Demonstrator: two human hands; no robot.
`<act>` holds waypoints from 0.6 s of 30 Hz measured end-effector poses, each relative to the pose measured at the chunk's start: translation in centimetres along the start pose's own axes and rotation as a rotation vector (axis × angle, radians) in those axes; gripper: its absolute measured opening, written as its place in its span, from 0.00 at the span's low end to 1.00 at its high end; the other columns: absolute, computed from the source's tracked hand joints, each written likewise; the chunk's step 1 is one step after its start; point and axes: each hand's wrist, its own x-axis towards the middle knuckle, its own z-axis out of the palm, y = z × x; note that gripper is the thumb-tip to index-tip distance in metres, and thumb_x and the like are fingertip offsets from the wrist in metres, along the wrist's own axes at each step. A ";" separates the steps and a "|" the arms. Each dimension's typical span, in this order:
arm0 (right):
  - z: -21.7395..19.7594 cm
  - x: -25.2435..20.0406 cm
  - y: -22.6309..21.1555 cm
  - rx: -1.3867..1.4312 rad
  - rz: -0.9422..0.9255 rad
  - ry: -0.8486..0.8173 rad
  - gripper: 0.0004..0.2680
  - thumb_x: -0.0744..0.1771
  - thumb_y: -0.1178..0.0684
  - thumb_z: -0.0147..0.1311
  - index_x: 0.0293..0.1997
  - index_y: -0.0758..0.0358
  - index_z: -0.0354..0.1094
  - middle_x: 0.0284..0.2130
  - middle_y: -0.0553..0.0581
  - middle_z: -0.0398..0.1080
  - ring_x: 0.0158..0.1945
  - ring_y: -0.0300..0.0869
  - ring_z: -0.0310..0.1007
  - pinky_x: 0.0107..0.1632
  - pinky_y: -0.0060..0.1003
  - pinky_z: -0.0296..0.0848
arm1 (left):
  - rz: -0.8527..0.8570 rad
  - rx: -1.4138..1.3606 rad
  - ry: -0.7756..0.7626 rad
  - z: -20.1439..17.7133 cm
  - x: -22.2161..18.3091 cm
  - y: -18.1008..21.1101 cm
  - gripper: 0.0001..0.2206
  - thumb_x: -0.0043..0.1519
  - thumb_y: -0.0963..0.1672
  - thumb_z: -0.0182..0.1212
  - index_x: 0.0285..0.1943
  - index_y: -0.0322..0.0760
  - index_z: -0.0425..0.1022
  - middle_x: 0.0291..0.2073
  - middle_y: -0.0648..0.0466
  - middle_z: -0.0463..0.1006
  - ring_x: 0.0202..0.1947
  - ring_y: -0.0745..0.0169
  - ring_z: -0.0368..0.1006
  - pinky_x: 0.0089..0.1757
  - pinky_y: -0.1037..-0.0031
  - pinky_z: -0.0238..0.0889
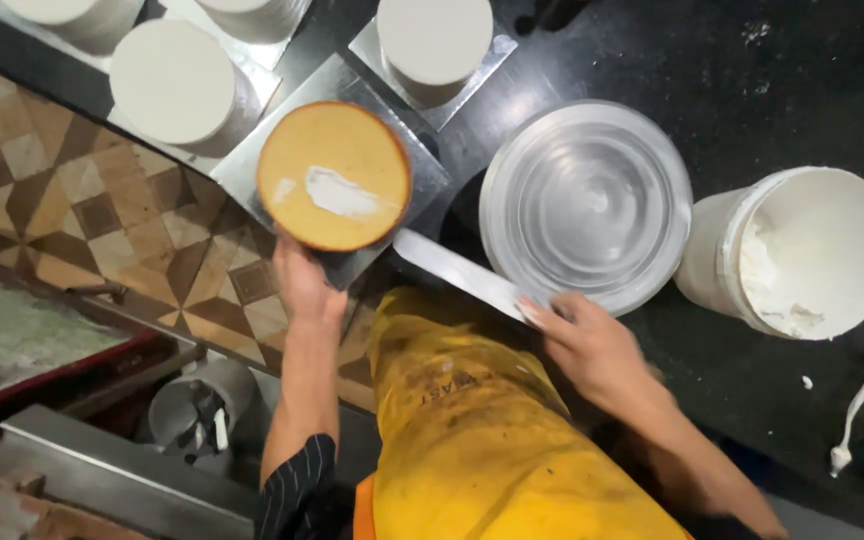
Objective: The person places a sponge cake on a turntable, scoops white frosting from a bucket with a spatula, and spreads it over the cake top and sides, rotating the turntable as they work. They then wipe frosting residue off the turntable with a sponge and set the finished cake aside with other frosted cakes.
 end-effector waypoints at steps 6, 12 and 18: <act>-0.8 -1.7 5.6 0.492 0.525 0.059 0.09 0.67 0.55 0.57 0.49 0.64 0.76 0.24 0.55 0.78 0.26 0.35 0.76 0.32 0.31 0.74 | -0.006 -0.103 -0.183 1.5 -0.9 -2.3 0.21 0.73 0.50 0.48 0.67 0.29 0.67 0.60 0.48 0.75 0.59 0.55 0.73 0.59 0.63 0.68; 1.4 0.1 6.0 0.632 0.621 0.068 0.07 0.67 0.52 0.60 0.38 0.67 0.76 0.18 0.53 0.72 0.21 0.33 0.68 0.26 0.30 0.66 | -0.200 0.038 -0.296 6.4 -4.7 -8.6 0.20 0.74 0.48 0.48 0.66 0.27 0.68 0.58 0.47 0.76 0.56 0.56 0.73 0.56 0.62 0.68; 4.9 -4.2 9.0 0.781 0.721 0.267 0.07 0.66 0.53 0.62 0.33 0.69 0.74 0.18 0.51 0.72 0.20 0.30 0.67 0.23 0.27 0.63 | -0.274 0.056 -0.325 7.2 -5.7 -9.4 0.20 0.74 0.51 0.44 0.60 0.29 0.70 0.54 0.50 0.78 0.53 0.59 0.75 0.54 0.66 0.69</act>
